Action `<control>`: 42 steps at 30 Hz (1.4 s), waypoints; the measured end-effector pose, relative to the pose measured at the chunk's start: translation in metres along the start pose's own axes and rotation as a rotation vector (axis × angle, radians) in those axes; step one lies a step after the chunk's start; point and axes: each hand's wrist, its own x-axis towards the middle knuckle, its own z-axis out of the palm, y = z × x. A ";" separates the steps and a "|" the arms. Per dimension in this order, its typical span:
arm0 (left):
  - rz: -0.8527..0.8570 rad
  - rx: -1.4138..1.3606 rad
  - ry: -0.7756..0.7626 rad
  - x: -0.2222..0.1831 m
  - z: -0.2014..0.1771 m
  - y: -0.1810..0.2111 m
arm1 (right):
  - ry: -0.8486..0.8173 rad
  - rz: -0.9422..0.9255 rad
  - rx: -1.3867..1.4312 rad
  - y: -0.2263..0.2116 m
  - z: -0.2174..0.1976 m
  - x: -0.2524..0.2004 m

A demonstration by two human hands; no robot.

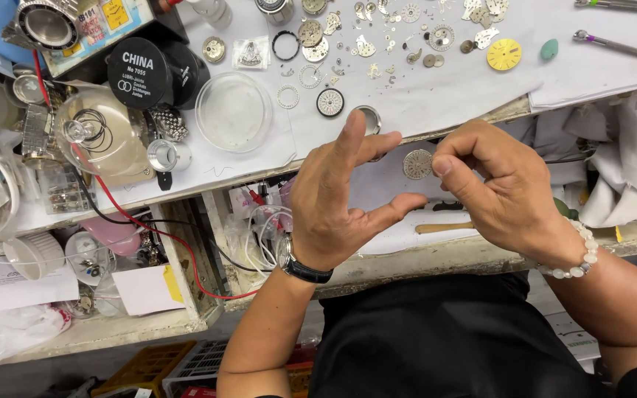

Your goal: Repairing and assembling tiny components of a watch movement on a cluttered workbench.

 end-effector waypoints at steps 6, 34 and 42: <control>-0.018 -0.022 -0.005 0.000 0.002 -0.002 | -0.011 -0.001 -0.003 0.001 0.004 0.001; -0.122 -0.104 0.032 -0.002 -0.005 -0.001 | 0.027 -0.351 -0.020 -0.011 0.004 0.010; -0.088 -0.063 0.035 0.005 -0.014 -0.010 | 0.104 -0.547 -0.098 -0.007 0.009 0.027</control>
